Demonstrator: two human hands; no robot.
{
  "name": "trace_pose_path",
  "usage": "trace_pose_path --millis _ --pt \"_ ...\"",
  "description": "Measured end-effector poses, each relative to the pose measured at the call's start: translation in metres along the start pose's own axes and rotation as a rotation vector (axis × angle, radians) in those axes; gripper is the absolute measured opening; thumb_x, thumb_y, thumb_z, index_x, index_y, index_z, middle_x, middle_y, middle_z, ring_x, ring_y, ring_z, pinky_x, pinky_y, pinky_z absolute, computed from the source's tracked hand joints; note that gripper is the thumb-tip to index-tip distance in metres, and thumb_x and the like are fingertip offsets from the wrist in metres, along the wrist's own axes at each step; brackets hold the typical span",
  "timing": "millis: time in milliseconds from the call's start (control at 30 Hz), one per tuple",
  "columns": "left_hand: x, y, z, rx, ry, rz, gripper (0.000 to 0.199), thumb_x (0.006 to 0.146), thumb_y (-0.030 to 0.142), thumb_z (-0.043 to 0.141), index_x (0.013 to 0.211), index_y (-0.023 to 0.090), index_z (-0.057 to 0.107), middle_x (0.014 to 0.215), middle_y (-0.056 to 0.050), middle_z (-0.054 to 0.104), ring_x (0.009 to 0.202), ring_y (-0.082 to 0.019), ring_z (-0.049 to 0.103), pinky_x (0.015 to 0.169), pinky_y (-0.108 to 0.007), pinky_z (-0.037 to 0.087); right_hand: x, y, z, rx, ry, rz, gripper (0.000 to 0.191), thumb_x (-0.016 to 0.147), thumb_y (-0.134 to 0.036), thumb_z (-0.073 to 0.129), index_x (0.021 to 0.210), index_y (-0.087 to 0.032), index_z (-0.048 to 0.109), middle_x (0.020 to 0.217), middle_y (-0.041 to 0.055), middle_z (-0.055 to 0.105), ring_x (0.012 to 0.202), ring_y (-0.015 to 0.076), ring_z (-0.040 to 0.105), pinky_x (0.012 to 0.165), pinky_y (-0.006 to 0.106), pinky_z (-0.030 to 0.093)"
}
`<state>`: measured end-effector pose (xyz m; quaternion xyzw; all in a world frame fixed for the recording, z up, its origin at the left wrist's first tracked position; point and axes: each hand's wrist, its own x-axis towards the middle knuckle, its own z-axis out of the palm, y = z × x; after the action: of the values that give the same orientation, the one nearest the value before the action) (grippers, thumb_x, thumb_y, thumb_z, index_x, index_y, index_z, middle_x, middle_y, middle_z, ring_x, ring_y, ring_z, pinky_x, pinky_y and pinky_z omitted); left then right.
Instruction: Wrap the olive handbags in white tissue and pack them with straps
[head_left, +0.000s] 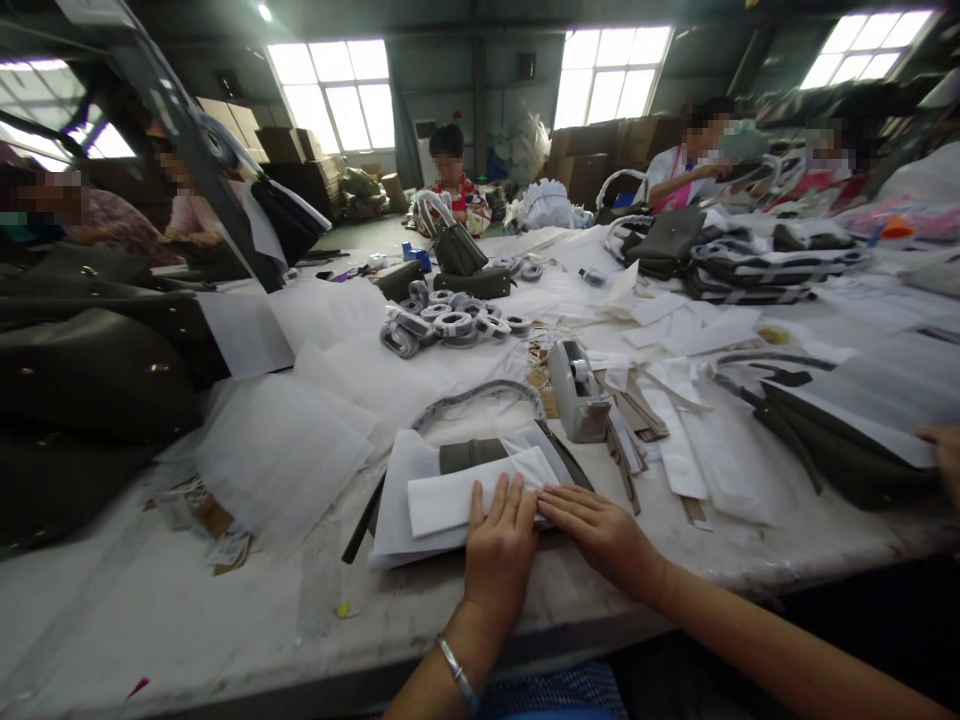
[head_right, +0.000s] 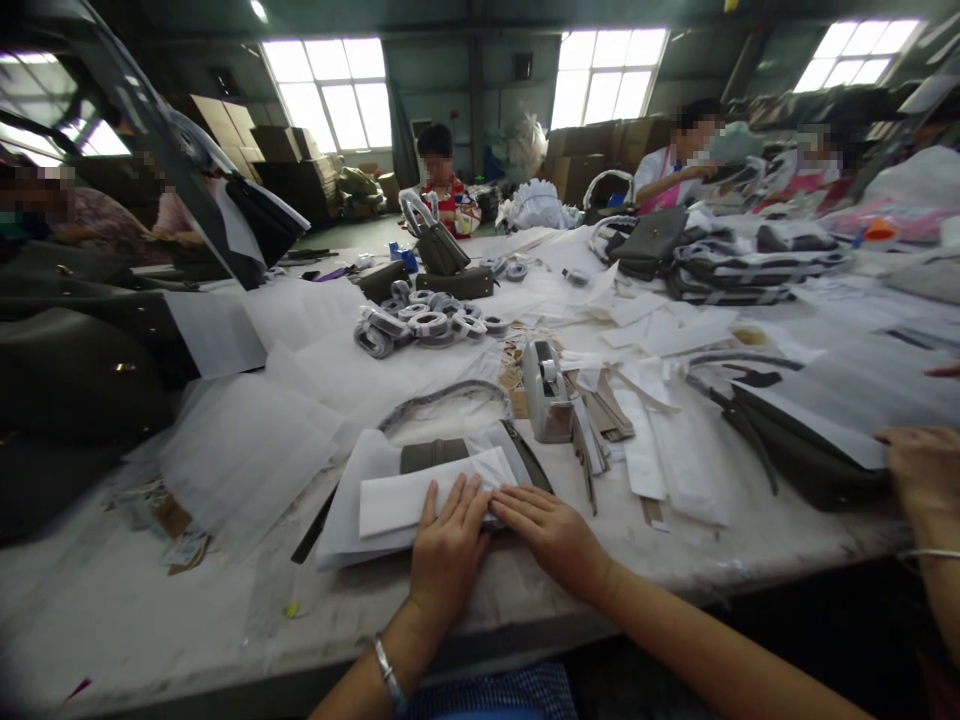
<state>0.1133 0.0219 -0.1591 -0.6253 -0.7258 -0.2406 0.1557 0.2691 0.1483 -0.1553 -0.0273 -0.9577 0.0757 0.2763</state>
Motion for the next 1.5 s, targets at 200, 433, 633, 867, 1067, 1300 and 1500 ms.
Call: trace_pose_path --millis 200,433,633,867,1067,1300,1500 --pt "-0.008 -0.003 0.010 0.008 0.126 0.031 0.042 0.097 0.040 0.050 0.139 0.036 0.051 0.136 0.005 0.062 0.132 -0.022 0.053 0.124 -0.052 0.021 0.042 0.007 -0.035 0.204 -0.157 0.114 0.022 0.098 -0.027 0.053 0.108 -0.021 0.072 0.108 0.0056 0.076 0.103 0.0183 0.071 0.094 0.030 0.056" --pt "-0.009 -0.003 0.013 0.049 0.178 0.050 0.033 0.099 0.036 0.048 0.130 0.036 0.059 0.138 0.010 0.059 0.133 -0.019 0.051 0.127 -0.047 0.006 0.117 0.050 0.003 0.004 -0.325 0.063 0.039 0.099 -0.032 0.053 0.132 -0.015 0.060 0.133 0.0137 0.064 0.131 0.0277 0.054 0.112 0.047 0.039" --pt "-0.009 -0.004 0.013 0.046 0.142 0.051 0.034 0.099 0.035 0.049 0.131 0.037 0.058 0.139 0.010 0.059 0.134 -0.018 0.050 0.127 -0.048 0.006 0.121 0.066 0.021 -0.114 -0.498 0.112 0.035 0.101 -0.036 0.046 0.114 -0.016 0.071 0.112 0.0141 0.074 0.111 0.0243 0.068 0.111 0.047 0.036" --pt "-0.008 -0.005 0.006 0.018 0.095 0.061 0.036 0.099 0.037 0.047 0.134 0.036 0.056 0.135 0.005 0.062 0.132 -0.020 0.053 0.124 -0.052 0.021 0.126 0.073 0.010 -0.040 -0.514 0.084 0.025 0.097 -0.028 0.054 0.095 -0.019 0.077 0.105 0.0090 0.077 0.108 0.0219 0.068 0.113 0.049 0.033" --pt "-0.010 -0.004 0.001 -0.037 0.006 0.037 0.042 0.099 0.034 0.049 0.141 0.036 0.048 0.141 0.005 0.056 0.138 -0.022 0.046 0.124 -0.055 0.020 0.030 0.032 -0.031 0.108 -0.058 0.135 0.030 0.098 -0.025 0.055 0.127 -0.021 0.065 0.129 0.0092 0.067 0.122 0.0195 0.060 0.107 0.038 0.047" --pt "-0.009 -0.004 -0.001 -0.034 -0.077 0.034 0.045 0.099 0.028 0.050 0.142 0.036 0.046 0.142 0.003 0.054 0.140 -0.023 0.044 0.124 -0.057 0.019 -0.072 -0.017 -0.036 0.027 -0.144 0.106 0.049 0.095 -0.027 0.062 0.142 -0.020 0.052 0.133 0.0112 0.065 0.128 0.0231 0.057 0.108 0.040 0.050" --pt "-0.006 -0.003 -0.007 -0.014 -0.090 0.038 0.044 0.098 0.026 0.051 0.141 0.035 0.048 0.141 0.003 0.056 0.138 -0.023 0.047 0.122 -0.058 0.023 -0.060 -0.008 -0.024 -0.029 -0.180 0.027 0.048 0.098 -0.013 0.052 0.145 -0.021 0.049 0.135 0.0087 0.064 0.126 0.0204 0.059 0.104 0.037 0.053"
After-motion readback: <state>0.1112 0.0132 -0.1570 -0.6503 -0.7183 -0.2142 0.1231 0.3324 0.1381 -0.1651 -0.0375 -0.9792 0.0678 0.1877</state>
